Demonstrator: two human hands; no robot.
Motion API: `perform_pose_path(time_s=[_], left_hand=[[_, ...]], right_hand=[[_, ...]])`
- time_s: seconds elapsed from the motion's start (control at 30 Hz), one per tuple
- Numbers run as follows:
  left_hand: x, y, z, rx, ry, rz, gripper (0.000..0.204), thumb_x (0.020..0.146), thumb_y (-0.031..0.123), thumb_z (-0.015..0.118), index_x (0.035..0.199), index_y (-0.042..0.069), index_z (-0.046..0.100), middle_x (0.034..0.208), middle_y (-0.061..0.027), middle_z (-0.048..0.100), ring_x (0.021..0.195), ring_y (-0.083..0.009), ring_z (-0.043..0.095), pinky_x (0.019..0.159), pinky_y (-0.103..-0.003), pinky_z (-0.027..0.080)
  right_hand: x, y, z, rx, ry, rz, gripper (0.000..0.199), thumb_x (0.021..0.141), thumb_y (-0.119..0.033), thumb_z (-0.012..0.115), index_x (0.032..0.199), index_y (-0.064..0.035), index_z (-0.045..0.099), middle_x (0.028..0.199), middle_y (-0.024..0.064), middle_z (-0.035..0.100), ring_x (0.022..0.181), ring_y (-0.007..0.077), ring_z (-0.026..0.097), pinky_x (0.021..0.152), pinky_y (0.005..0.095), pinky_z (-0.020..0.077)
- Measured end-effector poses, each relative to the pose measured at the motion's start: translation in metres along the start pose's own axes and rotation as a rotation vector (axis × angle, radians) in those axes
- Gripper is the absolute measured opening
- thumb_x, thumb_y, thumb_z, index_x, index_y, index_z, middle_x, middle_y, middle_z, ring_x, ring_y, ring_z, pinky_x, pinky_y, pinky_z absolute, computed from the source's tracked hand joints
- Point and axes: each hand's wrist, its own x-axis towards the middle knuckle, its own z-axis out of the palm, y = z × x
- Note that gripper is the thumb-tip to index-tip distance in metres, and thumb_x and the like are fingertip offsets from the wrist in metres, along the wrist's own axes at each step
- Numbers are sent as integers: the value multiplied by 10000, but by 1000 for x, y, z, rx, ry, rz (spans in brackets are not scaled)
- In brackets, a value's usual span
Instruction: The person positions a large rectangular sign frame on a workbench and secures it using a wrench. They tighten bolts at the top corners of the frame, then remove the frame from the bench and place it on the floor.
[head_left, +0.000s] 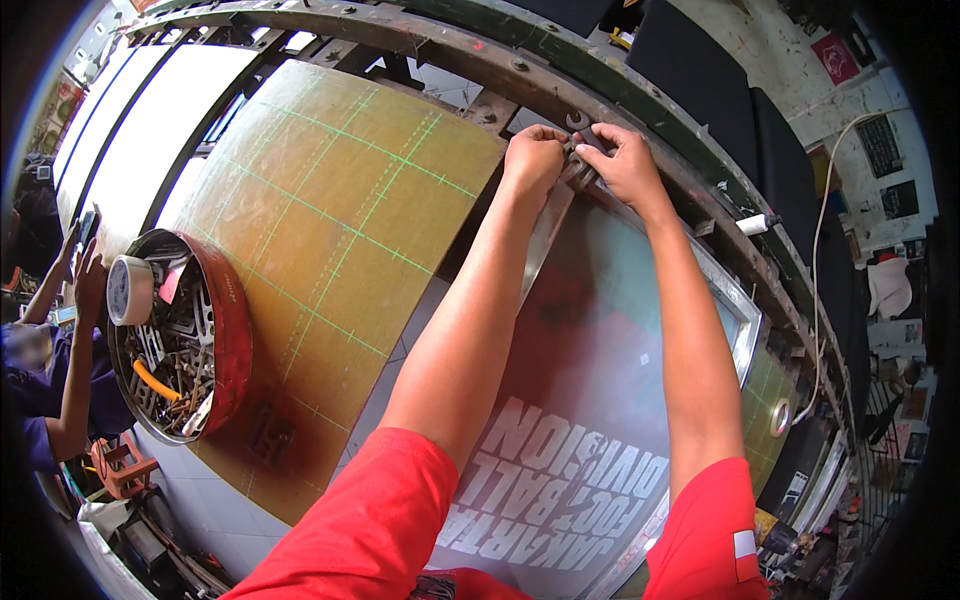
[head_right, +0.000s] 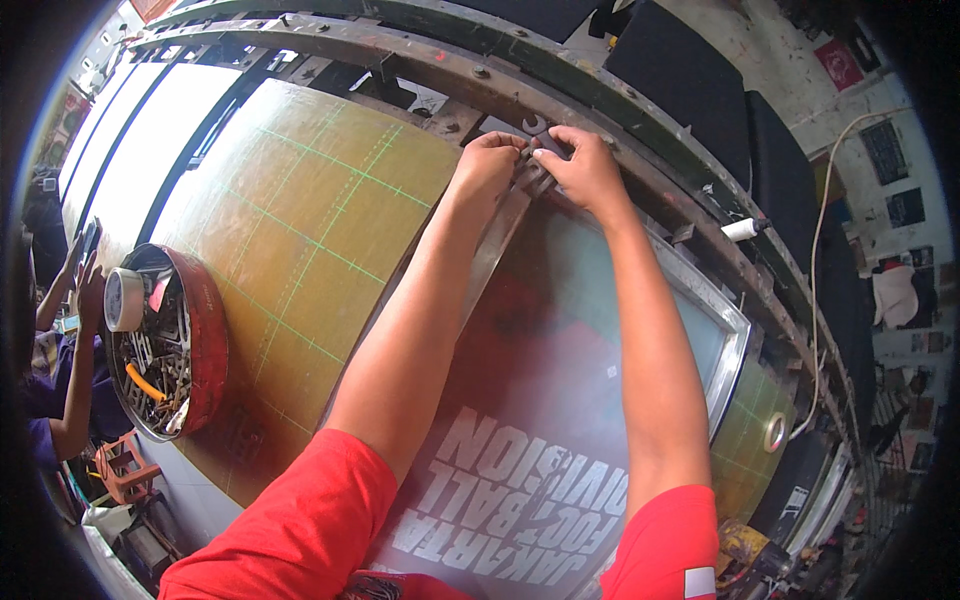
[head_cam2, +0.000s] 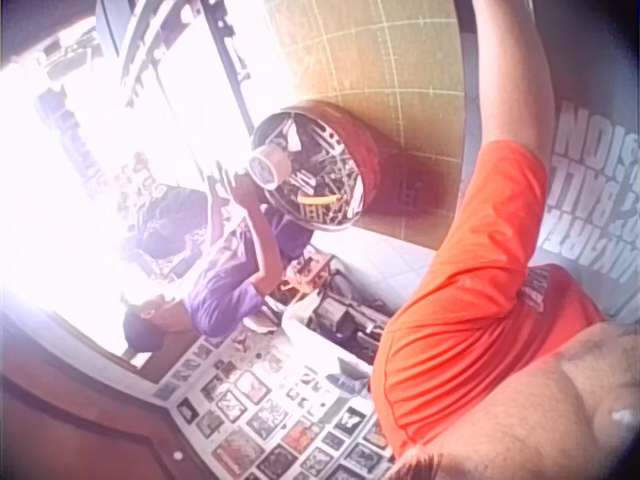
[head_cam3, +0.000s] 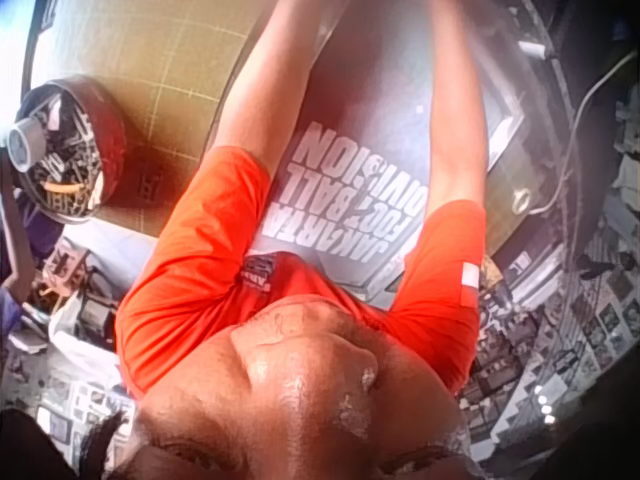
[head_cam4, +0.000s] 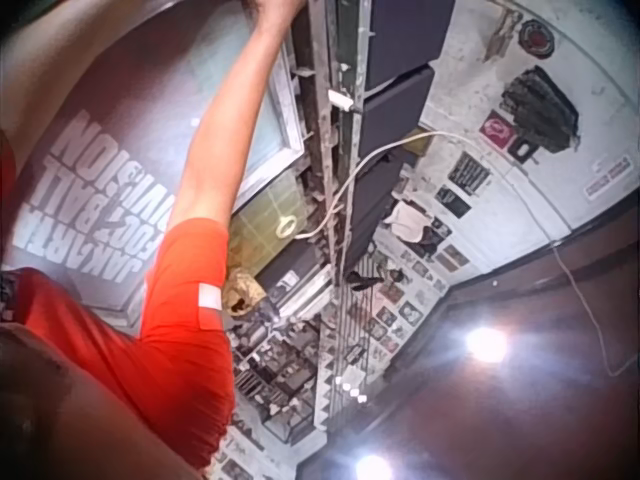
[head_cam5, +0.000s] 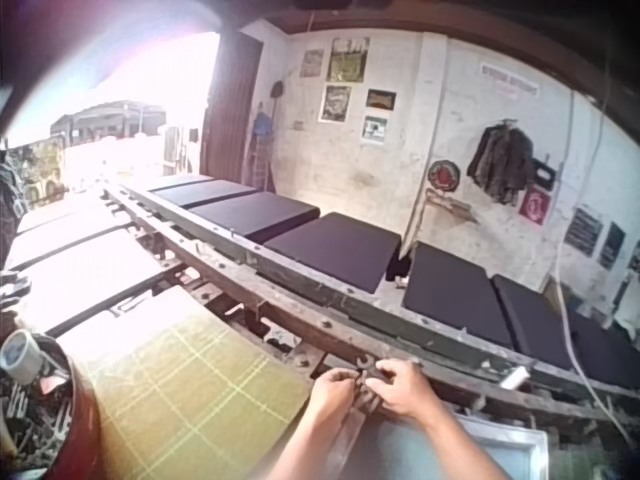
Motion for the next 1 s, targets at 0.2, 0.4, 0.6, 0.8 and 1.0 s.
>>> perform_pose_path(time_s=[0.2, 0.4, 0.6, 0.8, 1.0], left_hand=[[4, -2, -5, 22, 22, -5, 193, 809, -14, 530, 941, -3, 670, 761, -81, 652, 627, -136, 587, 527, -281, 450], [10, -10, -14, 146, 28, 124, 179, 832, 53, 587, 967, 28, 703, 817, -50, 667, 700, -110, 587, 610, -268, 462], [-1, -4, 0, 496, 103, 247, 276, 752, 102, 624, 1003, 99, 738, 815, -155, 711, 809, -269, 693, 754, -363, 533], [1, -8, -5, 590, 86, 301, 263, 772, 160, 637, 1003, 107, 750, 849, -154, 708, 804, -272, 683, 765, -360, 526], [-9, -2, 8, 669, 81, 324, 237, 763, 190, 662, 960, 96, 754, 950, -196, 704, 946, -348, 669, 851, -405, 525]], right_hand=[[4, -24, 4, -311, -5, -35, 230, 806, -208, 725, 883, 3, 674, 764, 162, 662, 659, 228, 608, 650, 363, 476], [-1, -41, 9, -407, 44, 23, 289, 796, -261, 733, 855, 9, 650, 729, 178, 640, 637, 296, 591, 638, 386, 471], [-8, -14, 1, -357, 111, -67, 303, 797, -273, 734, 881, 9, 662, 851, 203, 659, 773, 342, 634, 706, 413, 480], [-19, -24, -4, -489, 63, -39, 430, 747, -302, 789, 995, 27, 668, 1035, 194, 662, 947, 353, 637, 823, 404, 494], [-41, -7, -27, -511, 58, -157, 697, 631, -380, 864, 1111, 71, 638, 1224, 179, 628, 1119, 337, 608, 977, 384, 473]])
